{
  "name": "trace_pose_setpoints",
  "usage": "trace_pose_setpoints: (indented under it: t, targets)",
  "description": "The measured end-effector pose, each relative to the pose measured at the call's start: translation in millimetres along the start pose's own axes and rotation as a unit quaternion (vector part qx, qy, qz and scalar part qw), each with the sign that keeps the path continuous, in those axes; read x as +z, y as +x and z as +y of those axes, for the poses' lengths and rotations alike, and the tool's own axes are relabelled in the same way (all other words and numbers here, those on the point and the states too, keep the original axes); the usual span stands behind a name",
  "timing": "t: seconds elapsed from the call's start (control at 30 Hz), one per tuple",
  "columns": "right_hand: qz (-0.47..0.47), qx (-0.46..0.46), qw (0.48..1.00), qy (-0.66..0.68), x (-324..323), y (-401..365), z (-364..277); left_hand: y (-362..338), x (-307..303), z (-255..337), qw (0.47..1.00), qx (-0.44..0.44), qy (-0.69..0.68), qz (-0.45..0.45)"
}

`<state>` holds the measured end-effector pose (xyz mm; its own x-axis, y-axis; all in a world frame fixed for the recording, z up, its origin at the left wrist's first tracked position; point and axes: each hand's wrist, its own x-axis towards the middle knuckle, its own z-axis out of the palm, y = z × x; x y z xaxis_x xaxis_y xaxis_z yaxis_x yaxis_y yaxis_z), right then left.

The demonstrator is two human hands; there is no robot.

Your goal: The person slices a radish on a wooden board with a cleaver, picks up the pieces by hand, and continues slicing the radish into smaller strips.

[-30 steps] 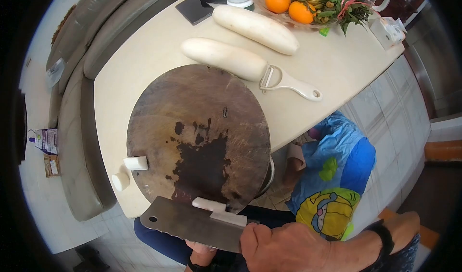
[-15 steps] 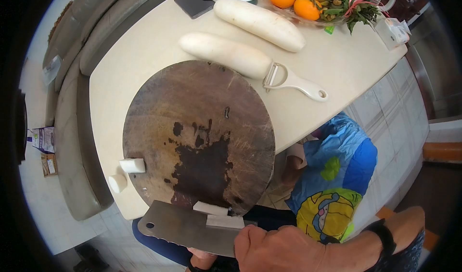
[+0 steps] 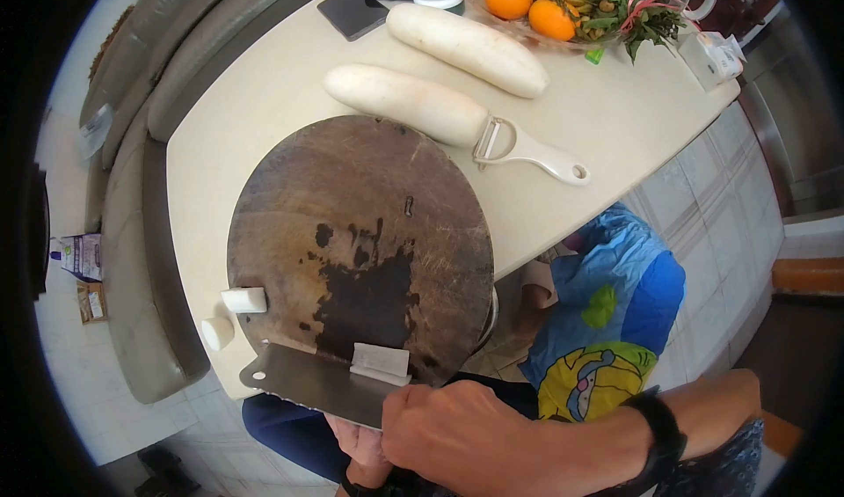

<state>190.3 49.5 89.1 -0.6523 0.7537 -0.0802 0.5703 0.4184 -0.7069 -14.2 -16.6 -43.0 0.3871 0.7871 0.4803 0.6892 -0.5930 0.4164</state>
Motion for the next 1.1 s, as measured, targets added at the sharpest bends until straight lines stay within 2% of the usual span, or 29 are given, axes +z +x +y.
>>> trace_pose_setpoints:
  t: [0.03, 0.1, 0.13, 0.2, 0.23, 0.27, 0.3, 0.47, 0.53, 0.57, 0.63, 0.67, 0.73, 0.77, 0.8, 0.83, 0.87, 0.93, 0.97, 1.1]
  targets:
    - [0.005, -0.013, 1.0, 0.003, 4.3, 0.3, 0.5, 1.5, 0.7, 2.3, 1.0, 0.001, 0.002, 0.002]
    - [0.013, -0.03, 0.999, 0.001, 10.4, 2.0, 2.0, 7.2, 3.8, 8.0, 0.991, -0.111, -0.067, 0.023]
    - [0.014, -0.015, 1.0, -0.01, 12.3, 3.0, 2.6, 10.9, 2.3, 8.1, 0.992, -0.108, -0.064, 0.029]
    - [0.017, -0.005, 0.999, -0.027, 15.7, 3.5, 8.0, 20.2, -4.2, 7.1, 1.0, -0.009, 0.004, 0.027]
    - [0.021, -0.003, 1.0, -0.006, 13.8, 3.9, 14.8, 29.5, -1.8, 10.1, 0.999, -0.001, 0.006, 0.046]
    - [0.024, 0.0, 1.0, 0.014, 9.9, 3.4, 20.5, 37.1, 0.3, 12.2, 0.999, 0.003, 0.009, 0.053]
    - [-0.027, 0.047, 0.998, 0.012, 0.0, 4.2, 21.8, 43.4, 2.0, 14.4, 0.998, -0.009, 0.003, 0.067]
    - [0.005, 0.114, 0.993, 0.015, -15.4, -7.5, 31.9, 49.9, 2.2, 19.5, 0.993, -0.051, -0.044, 0.098]
    - [0.071, 0.121, 0.979, 0.151, -17.1, -13.1, 32.8, 52.5, 0.5, 20.6, 0.992, -0.051, -0.044, 0.109]
    - [0.071, 0.116, 0.98, 0.148, -19.4, -14.7, 33.6, 55.0, -1.5, 22.1, 0.991, -0.06, -0.045, 0.115]
    - [0.041, 0.178, 0.925, 0.333, -20.5, -20.3, 33.5, 53.3, -9.3, 28.5, 0.989, -0.075, -0.042, 0.119]
    - [0.041, 0.175, 0.926, 0.331, -20.5, -22.4, 36.5, 54.3, -12.0, 28.8, 0.981, -0.111, -0.068, 0.141]
    - [0.015, 0.18, 0.846, 0.501, -18.3, -25.8, 41.5, 63.8, -21.1, 28.9, 0.963, -0.171, -0.125, 0.169]
    - [0.015, 0.174, 0.85, 0.497, -18.8, -25.1, 38.5, 73.6, -26.1, 30.1, 0.897, -0.266, -0.303, 0.181]
    - [0.0, 0.179, 0.826, 0.535, -17.9, -25.8, 34.8, 88.0, -32.6, 33.0, 0.791, -0.349, -0.468, 0.182]
    - [-0.015, 0.183, 0.8, 0.571, -16.8, -25.6, 32.2, 94.8, -38.7, 31.0, 0.742, -0.352, -0.552, 0.144]
    - [-0.016, 0.18, 0.802, 0.569, -14.7, -24.1, 31.3, 99.9, -43.0, 28.7, 0.744, -0.349, -0.551, 0.147]
    - [-0.014, 0.168, 0.805, 0.569, -10.6, -17.7, 34.9, 110.3, -47.1, 20.8, 0.656, -0.38, -0.651, 0.035]
    - [-0.012, 0.168, 0.804, 0.57, -7.3, -16.7, 38.0, 108.3, -45.8, 15.2, 0.597, -0.383, -0.705, 0.014]
    - [-0.003, 0.182, 0.81, 0.558, -11.0, -18.6, 44.0, 110.8, -35.5, 11.6, 0.628, -0.415, -0.658, 0.019]
